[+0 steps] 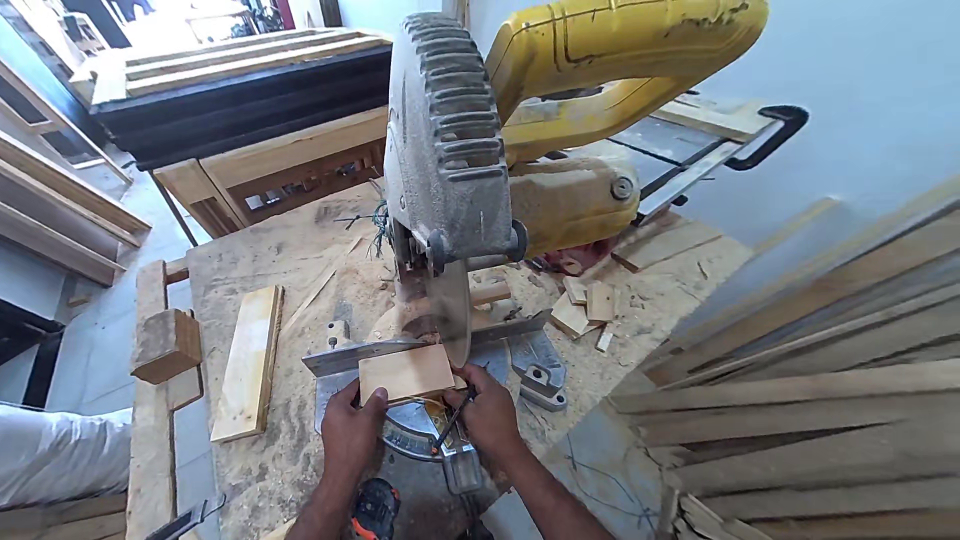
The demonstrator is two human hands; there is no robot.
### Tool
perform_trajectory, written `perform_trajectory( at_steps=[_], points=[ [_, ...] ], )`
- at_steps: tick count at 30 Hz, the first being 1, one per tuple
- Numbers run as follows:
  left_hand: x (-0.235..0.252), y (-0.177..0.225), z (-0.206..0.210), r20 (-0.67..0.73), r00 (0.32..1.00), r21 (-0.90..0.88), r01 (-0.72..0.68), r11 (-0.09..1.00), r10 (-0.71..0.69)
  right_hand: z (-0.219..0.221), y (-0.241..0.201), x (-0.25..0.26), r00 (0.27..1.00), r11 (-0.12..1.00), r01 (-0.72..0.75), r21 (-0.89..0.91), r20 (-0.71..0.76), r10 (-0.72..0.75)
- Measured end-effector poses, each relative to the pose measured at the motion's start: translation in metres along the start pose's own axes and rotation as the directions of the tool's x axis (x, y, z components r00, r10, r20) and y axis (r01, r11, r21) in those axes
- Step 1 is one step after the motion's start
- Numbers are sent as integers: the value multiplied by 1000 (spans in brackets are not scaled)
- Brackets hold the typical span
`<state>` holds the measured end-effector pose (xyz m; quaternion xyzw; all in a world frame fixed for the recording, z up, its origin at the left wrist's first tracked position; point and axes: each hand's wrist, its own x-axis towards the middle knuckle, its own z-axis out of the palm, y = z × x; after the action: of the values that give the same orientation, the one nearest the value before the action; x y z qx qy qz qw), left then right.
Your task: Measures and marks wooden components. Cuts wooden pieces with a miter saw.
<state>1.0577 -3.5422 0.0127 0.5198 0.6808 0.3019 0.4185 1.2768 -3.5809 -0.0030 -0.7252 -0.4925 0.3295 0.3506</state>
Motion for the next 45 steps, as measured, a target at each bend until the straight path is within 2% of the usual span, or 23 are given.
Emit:
perform_trajectory(
  at_steps=[6,8,11,13,15,19,23,24,25,26,27,28,29,31,32,33,34,35,37,38,40,42,45],
  points=[
    [3,6,6,-24,999,-17,26,1000,-26,1,-2,-1,1000,999,4,-49,22,-3],
    [4,6,8,-23,1000,-14,18,1000,-18,-1,-1,-2,1000,1000,8,-12,28,-7],
    [5,10,10,-52,998,30,29,999,-28,-3,2,-8,999,991,2,131,-46,4],
    [5,12,9,-55,998,69,45,997,-41,-3,-3,-16,996,998,-24,51,-89,29],
    [6,13,7,-51,998,100,52,994,-47,1,-7,-22,998,999,-4,-45,-69,1],
    [10,7,-4,-62,997,132,61,989,-53,2,-14,-23,998,995,39,-95,48,-34],
    [10,4,-9,-69,996,129,62,990,-53,-10,-5,-19,981,998,69,5,181,-68],
    [9,4,-8,-72,996,123,60,991,-51,-17,-5,-19,983,996,66,68,168,-76],
    [9,4,-8,-72,996,122,55,991,-47,-27,-8,-20,993,988,77,137,82,-89],
    [9,4,-8,-73,997,126,48,991,-39,-41,-17,-25,989,970,135,201,-84,-120],
    [9,5,-9,-71,997,130,45,990,-36,-60,-28,-30,938,940,263,218,-287,-196],
    [9,5,-9,-71,997,132,50,990,-41,-88,-47,-36,832,888,423,178,-466,-303],
    [8,6,-9,-73,996,134,58,989,-48,-122,-74,-42,692,810,578,98,-585,-423],
    [7,3,-8,-81,995,143,64,988,-53,-196,-137,-44,409,611,779,-140,-625,-665],
    [7,2,-7,-86,995,150,61,987,-48,-229,-167,-39,325,533,805,-260,-558,-764],
    [7,0,-6,-92,995,156,54,986,-40,-253,-196,-29,299,493,788,-368,-471,-830],
    [7,-1,-6,-94,995,157,48,986,-33,-268,-222,-15,344,497,730,-468,-376,-860],
    [7,-2,-7,-93,995,157,44,987,-30,-275,-243,0,434,500,671,-547,-256,-864],
    [7,-4,-8,-83,996,147,40,988,-28,-277,-271,23,627,486,585,-649,-18,-779],
    [7,-6,-8,-83,996,140,41,989,-30,-276,-279,24,677,472,557,-684,44,-735],
    [6,-9,-8,-82,996,122,46,992,-36,-272,-281,9,705,371,536,-759,160,-691],
    [6,-8,-9,-88,995,111,54,992,-44,-268,-264,-16,697,263,568,-780,285,-658],
    [5,-12,-10,-80,996,98,50,994,-42,-248,-225,-57,807,307,528,-792,357,-470]
  ],
)
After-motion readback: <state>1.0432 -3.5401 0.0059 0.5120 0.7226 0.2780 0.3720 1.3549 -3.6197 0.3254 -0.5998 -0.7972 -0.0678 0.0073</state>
